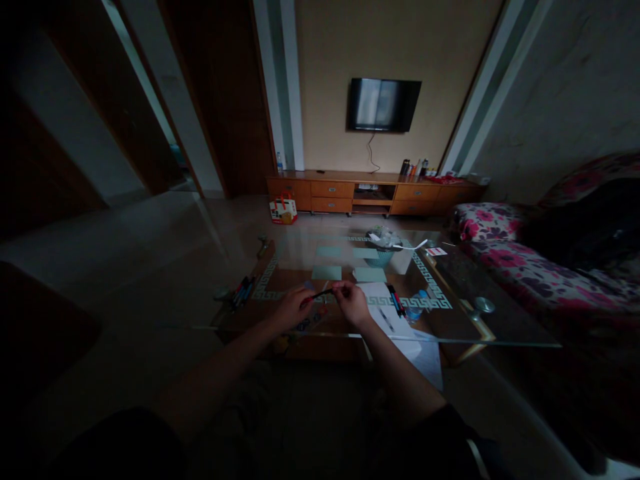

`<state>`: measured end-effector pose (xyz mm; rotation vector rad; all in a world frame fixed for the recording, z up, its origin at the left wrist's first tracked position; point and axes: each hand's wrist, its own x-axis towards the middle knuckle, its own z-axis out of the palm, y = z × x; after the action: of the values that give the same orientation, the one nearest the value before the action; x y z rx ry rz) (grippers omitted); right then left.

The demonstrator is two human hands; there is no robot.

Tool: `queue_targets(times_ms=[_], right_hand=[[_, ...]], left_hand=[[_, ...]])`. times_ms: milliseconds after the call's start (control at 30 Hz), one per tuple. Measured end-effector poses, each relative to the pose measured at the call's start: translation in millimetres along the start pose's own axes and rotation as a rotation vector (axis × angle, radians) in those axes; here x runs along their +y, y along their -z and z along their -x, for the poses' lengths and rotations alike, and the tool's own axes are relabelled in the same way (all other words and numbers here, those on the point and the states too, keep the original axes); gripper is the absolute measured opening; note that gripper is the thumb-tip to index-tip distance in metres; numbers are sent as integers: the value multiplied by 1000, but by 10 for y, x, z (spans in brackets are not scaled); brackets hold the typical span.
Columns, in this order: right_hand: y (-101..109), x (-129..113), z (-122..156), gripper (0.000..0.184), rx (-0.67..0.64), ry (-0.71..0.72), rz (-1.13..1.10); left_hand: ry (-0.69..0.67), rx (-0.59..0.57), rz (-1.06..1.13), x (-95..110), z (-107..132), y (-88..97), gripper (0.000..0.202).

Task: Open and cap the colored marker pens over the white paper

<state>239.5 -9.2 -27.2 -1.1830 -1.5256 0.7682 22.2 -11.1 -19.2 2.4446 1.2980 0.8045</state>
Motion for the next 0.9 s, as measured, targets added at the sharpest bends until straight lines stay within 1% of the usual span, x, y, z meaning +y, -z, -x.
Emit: queue_targets(times_ms=[233, 533, 700, 900], right_hand=[[2, -11, 3, 37, -2, -3, 21], [-6, 16, -1, 38, -27, -3, 6], [-18, 37, -1, 34, -39, 7, -10], [-43, 48, 8, 35, -75, 0, -52]], left_hand=[[32, -12, -2, -11, 2, -15, 22], [-4, -11, 21, -20, 6, -13, 23], [-51, -11, 47, -42, 0, -47, 27], [-65, 4, 73, -24, 2, -58, 31]])
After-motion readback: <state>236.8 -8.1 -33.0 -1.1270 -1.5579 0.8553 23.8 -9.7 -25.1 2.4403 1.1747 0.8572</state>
